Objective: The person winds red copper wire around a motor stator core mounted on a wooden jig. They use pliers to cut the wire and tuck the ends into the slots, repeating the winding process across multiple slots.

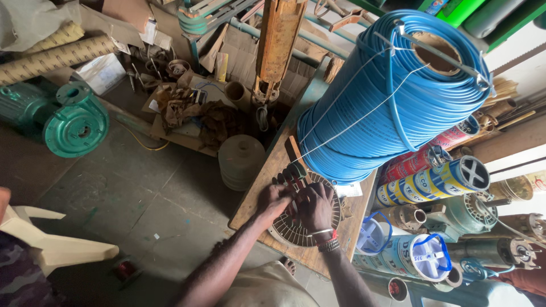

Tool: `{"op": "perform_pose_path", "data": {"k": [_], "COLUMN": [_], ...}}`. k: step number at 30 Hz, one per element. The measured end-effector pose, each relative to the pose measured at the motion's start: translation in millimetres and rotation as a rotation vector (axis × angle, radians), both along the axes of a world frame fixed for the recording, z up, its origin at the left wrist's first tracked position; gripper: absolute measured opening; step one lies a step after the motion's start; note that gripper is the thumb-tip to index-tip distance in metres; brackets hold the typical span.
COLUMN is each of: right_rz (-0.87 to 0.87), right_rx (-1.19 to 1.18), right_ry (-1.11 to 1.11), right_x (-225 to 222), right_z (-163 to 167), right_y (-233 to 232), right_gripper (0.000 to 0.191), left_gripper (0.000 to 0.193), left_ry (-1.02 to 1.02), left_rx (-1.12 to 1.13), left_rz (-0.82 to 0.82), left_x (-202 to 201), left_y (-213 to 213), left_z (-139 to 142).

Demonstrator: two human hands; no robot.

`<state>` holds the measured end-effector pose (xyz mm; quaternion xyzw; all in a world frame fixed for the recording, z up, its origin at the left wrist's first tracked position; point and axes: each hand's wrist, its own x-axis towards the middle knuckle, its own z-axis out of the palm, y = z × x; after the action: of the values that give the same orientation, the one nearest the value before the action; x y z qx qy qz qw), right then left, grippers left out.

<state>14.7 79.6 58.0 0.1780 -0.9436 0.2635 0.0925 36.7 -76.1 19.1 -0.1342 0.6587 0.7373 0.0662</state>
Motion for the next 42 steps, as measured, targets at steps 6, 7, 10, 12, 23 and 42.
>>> {"op": "perform_pose_path", "data": {"k": [6,7,10,12,23,42], "right_rz": [-0.005,-0.029,-0.101,-0.154,-0.175,0.032], "right_rx": [-0.050,-0.045,-0.016,0.014,-0.069,0.200], "right_ry": [-0.001,-0.004,-0.031,-0.067,0.004,0.049], "right_x": [-0.7,-1.0,-0.9,-0.4,-1.2,-2.1], "right_z": [4.5,4.4,3.4,3.7,-1.4,-29.6], "right_y": [0.1,-0.4,-3.3,-6.5,-10.3,-3.9], "right_gripper": [0.009,0.008,0.008,0.009,0.012,0.054], "left_gripper": [0.010,0.010,0.008,0.007,0.011,0.014], "left_ry": [0.133,0.179,0.389,0.645,0.642,0.415], "left_rx": [0.280,0.069,-0.433,-0.597,-0.575,-0.431], "left_rz": [0.082,0.066,0.053,0.089,0.137,0.156], "left_x": [-1.6,0.8,8.2,9.0,3.3,13.1], "left_y": [14.9,13.1,3.4,-1.9,1.1,-7.9], "left_z": [-12.1,-9.8,7.6,20.4,2.6,-3.7]}}
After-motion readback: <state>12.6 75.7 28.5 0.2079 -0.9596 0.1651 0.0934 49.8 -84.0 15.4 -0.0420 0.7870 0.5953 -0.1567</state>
